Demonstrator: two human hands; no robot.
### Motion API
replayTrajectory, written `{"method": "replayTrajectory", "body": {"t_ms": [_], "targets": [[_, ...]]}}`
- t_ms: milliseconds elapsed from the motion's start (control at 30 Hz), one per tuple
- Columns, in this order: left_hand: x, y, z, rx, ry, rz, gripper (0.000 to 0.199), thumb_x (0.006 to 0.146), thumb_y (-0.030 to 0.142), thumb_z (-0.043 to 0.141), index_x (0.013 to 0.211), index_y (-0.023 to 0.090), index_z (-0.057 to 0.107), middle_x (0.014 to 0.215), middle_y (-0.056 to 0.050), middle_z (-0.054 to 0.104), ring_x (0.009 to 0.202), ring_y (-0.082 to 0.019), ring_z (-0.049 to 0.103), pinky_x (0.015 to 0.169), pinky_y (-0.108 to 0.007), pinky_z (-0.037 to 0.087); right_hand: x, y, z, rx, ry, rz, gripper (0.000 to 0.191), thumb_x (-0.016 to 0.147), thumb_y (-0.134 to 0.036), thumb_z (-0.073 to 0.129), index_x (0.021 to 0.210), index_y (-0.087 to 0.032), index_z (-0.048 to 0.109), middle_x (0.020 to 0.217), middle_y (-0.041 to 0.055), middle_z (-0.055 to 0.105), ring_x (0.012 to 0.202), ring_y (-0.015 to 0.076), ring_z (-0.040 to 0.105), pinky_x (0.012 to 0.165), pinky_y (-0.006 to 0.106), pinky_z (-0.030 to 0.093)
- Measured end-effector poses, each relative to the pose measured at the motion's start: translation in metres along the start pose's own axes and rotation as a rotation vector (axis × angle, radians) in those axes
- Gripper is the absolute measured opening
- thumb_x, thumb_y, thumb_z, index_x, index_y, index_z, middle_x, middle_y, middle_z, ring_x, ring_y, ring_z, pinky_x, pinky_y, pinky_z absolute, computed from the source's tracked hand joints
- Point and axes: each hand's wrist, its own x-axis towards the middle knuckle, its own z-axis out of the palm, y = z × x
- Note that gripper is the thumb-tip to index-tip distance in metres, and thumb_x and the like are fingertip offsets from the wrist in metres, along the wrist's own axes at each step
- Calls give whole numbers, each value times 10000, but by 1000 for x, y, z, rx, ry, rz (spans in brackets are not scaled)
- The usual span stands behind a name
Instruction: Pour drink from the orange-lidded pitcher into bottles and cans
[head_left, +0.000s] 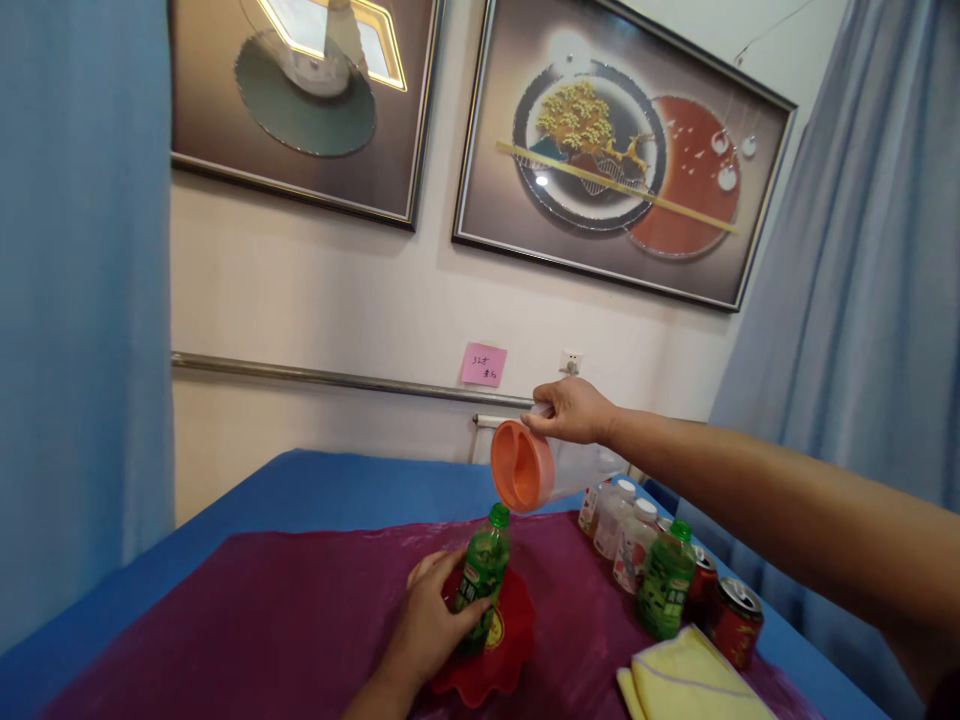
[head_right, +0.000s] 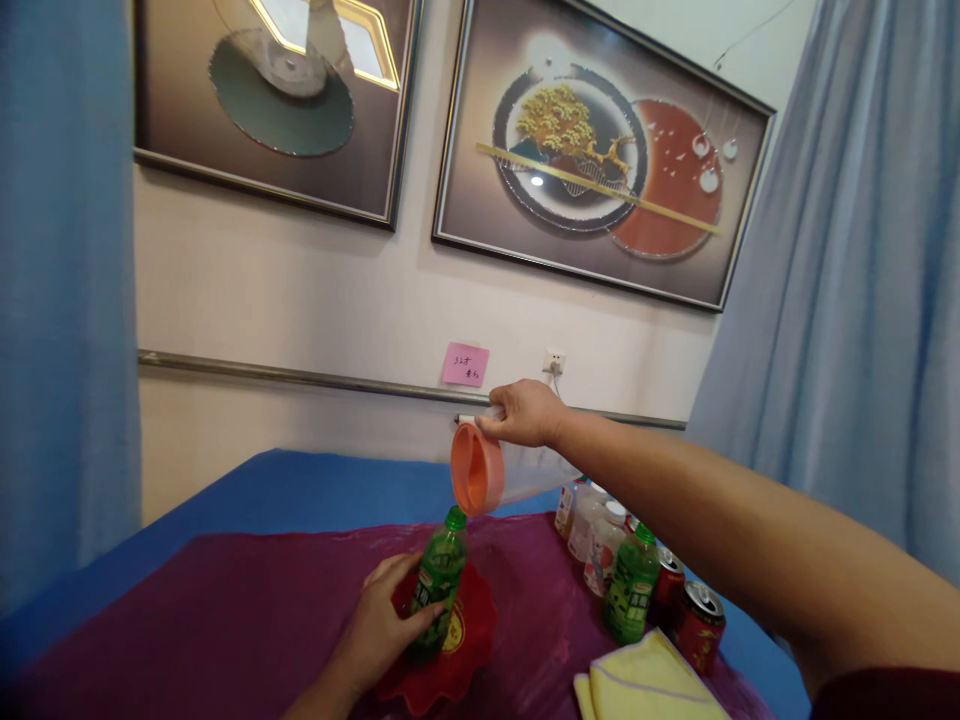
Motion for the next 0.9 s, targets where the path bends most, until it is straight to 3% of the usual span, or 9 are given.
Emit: {"method": "replayTrajectory", "body": {"t_ms": [900], "targets": [[0, 2, -1, 10, -1, 2, 617, 588, 340, 804, 1180, 192, 719, 1207, -123, 698, 1183, -343, 607, 1057, -485, 449, 0, -3, 1, -6, -35, -21, 343, 824, -492, 580, 624, -220, 521, 555, -18, 483, 545, 129, 385, 555, 302, 220]]}}
